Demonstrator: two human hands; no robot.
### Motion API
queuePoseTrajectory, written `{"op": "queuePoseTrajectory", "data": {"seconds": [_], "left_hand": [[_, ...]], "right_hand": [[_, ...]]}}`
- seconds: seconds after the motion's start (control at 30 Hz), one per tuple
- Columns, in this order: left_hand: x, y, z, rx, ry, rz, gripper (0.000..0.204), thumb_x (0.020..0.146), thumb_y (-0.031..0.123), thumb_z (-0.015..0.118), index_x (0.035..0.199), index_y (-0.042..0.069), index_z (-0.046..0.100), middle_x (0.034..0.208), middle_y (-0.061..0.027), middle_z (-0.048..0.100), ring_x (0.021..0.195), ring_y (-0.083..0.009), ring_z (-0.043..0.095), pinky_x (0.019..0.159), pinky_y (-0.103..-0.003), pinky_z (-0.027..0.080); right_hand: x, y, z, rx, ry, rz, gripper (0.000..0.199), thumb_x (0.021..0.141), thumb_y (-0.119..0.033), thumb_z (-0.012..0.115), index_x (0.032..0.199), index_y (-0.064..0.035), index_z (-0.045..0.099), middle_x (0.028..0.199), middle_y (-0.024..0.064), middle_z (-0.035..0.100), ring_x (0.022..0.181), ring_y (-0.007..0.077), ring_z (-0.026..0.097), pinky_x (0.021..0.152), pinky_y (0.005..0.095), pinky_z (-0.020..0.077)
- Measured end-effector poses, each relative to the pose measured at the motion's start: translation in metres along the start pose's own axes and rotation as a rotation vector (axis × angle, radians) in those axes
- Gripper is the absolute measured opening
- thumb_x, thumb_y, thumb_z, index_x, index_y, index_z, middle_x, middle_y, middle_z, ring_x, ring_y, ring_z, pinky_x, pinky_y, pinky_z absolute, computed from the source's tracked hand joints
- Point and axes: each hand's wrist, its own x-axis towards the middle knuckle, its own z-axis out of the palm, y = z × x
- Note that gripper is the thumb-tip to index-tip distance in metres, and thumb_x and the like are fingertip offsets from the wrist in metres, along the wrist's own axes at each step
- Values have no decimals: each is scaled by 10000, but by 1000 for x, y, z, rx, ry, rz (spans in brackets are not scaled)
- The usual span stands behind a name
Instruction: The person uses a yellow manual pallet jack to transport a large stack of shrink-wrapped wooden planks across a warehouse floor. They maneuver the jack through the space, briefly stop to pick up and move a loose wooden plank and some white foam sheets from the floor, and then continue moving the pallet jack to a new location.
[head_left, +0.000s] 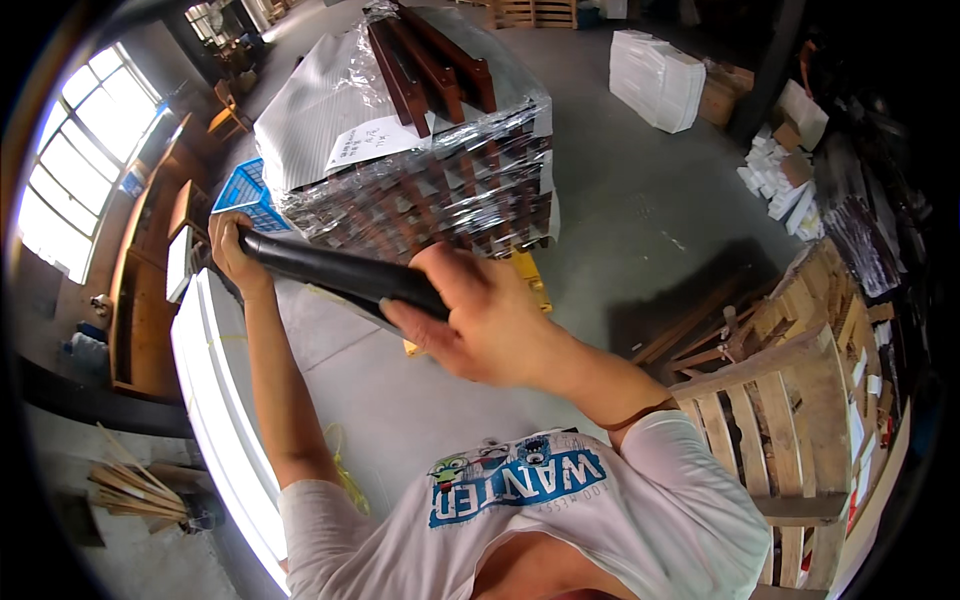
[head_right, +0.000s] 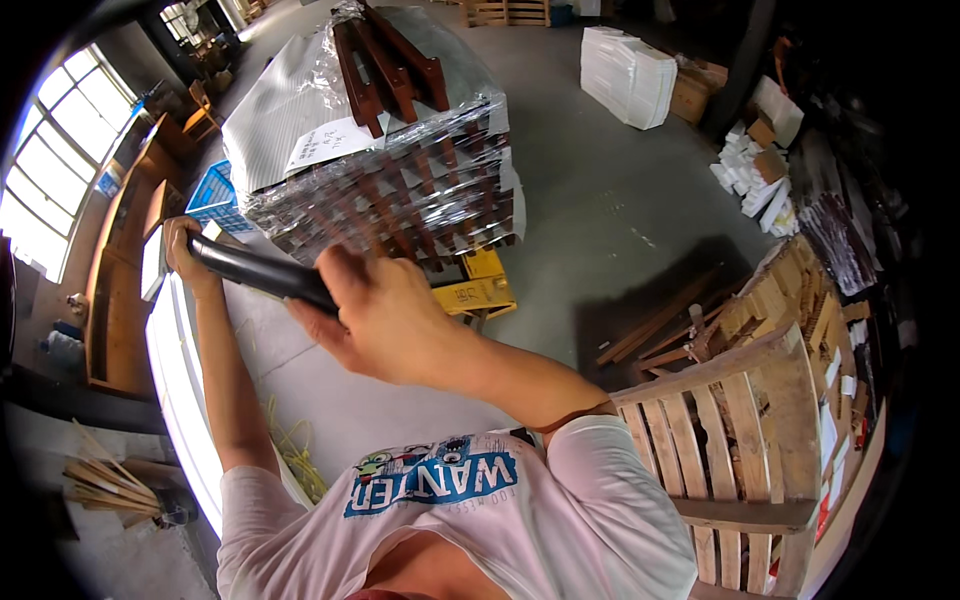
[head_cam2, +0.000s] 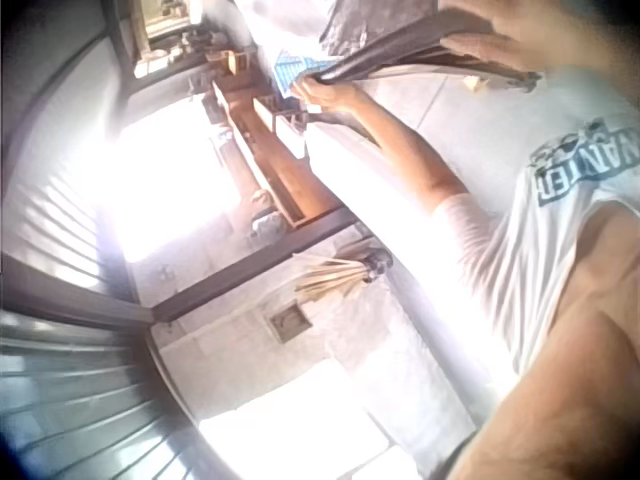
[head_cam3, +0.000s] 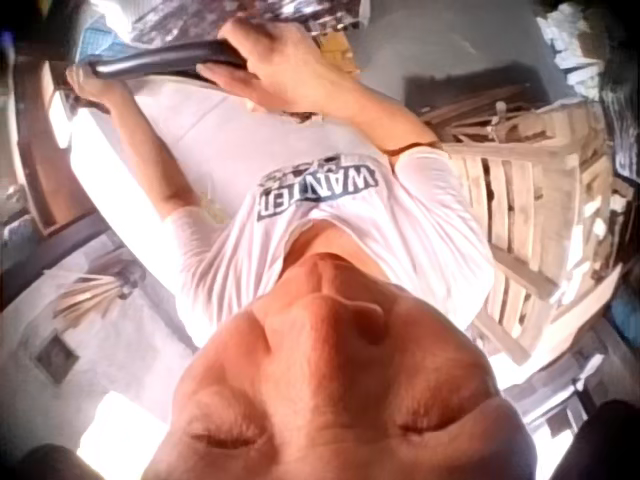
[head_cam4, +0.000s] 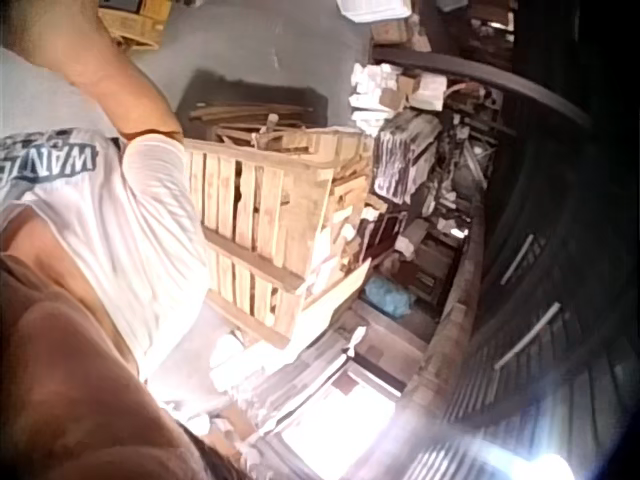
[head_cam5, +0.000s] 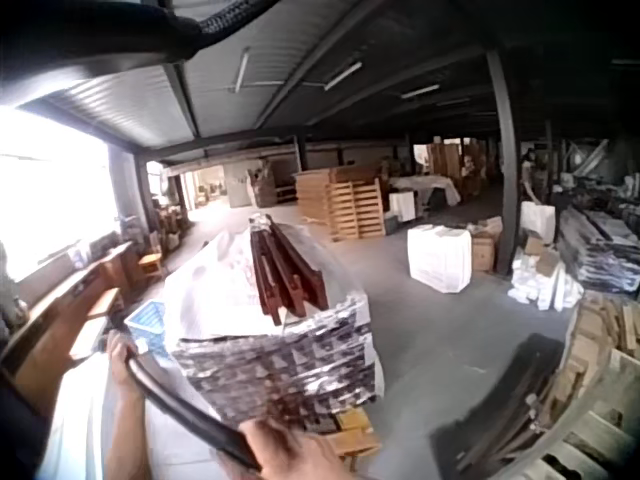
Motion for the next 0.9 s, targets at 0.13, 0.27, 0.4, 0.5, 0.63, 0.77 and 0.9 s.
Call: {"op": "queuePoseTrajectory", "data": {"seconds": [0.13,0.27,0.4,0.5,0.63,0.77,0.9], "left_hand": [[7,2,-25,-79,-121,-158,283,851,184,342,696,-9,481,748,-92,451,714,-191,427,695,-308,342],[18,20,-53,-113,-266,-426,224,818,151,367,750,4,522,767,-67,489,740,-155,443,710,-266,348],[39,20,-84,-101,-469,-743,236,799,91,415,881,-6,614,833,-33,573,813,-125,518,788,-231,387],[71,28,-27,-22,-586,-810,277,791,59,453,976,-16,644,848,-24,606,816,-106,540,769,-223,398],[68,-8,-118,123,-792,-943,354,748,-4,509,1089,-5,604,855,-68,599,777,-170,607,652,-257,492],[80,4,-78,366,-1017,-595,223,840,73,620,1038,-20,656,805,-55,655,721,-104,601,666,-254,478],[82,11,-53,127,-831,-608,425,895,412,600,891,-4,684,706,-47,617,661,-130,585,651,-252,469]], "right_hand": [[25,48,-6,590,-232,36,323,854,-385,668,878,-64,635,676,107,605,565,286,603,522,363,477],[70,151,-8,673,87,596,270,912,-274,593,1013,-24,614,704,38,589,566,92,534,526,240,449],[26,274,29,597,123,987,479,874,-193,603,1301,-24,471,781,105,638,587,146,599,544,270,487],[-43,347,26,-122,27,946,180,854,-104,526,994,-12,590,745,105,653,512,173,598,461,303,478],[-17,143,70,652,-276,371,236,926,-234,582,1001,-19,645,797,85,678,679,142,648,612,256,523],[31,-7,-10,965,-519,157,448,942,-425,501,993,-10,662,820,133,673,767,208,654,734,336,501],[36,-56,10,-86,-237,-231,407,877,-320,571,752,59,644,713,194,657,707,308,676,648,403,525]]}}
